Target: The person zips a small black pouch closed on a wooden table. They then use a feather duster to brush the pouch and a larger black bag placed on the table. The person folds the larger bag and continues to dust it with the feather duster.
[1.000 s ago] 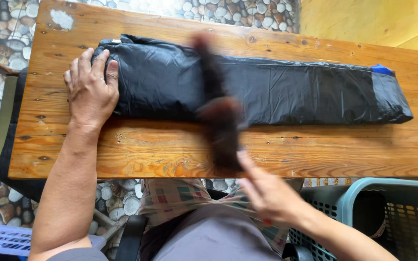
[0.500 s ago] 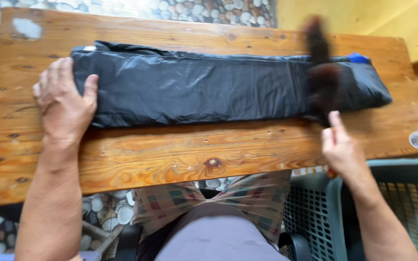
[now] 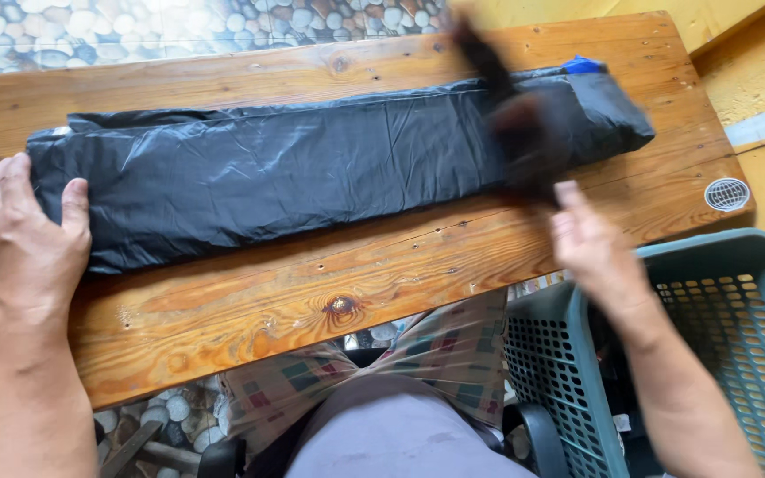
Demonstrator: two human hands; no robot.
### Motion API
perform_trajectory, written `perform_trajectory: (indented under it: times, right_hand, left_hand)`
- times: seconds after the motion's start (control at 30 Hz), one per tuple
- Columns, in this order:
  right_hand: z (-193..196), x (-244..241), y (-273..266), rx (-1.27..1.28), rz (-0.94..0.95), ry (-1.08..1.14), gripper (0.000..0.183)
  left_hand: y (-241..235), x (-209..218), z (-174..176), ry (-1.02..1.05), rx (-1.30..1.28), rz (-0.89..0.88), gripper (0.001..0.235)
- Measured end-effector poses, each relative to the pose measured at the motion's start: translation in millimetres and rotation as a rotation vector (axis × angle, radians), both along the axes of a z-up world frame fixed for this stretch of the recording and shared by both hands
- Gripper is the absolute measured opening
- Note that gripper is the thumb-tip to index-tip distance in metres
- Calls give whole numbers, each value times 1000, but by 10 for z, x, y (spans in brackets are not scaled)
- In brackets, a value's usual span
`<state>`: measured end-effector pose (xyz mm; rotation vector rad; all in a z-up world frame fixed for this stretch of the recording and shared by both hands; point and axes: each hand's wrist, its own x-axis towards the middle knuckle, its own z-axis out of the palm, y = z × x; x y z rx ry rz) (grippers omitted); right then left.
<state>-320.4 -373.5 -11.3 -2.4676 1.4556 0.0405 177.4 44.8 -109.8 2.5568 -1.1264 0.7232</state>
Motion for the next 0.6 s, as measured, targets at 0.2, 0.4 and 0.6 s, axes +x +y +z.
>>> perform_trajectory:
  times: [0.2,0.4,0.6]
  right_hand:
    - [-84,-500,-536,-176,-123,-54,62]
    - [-28,-128,-527,-140,1,-243,39]
    - [-59,508,-1197,-247,487,-308,35]
  left_hand:
    - [-317,-35,388,115,-60,-201,71]
    - [-892,34,450,287,223,-413,68]
    - [-980,175,428,78,165,-419,55]
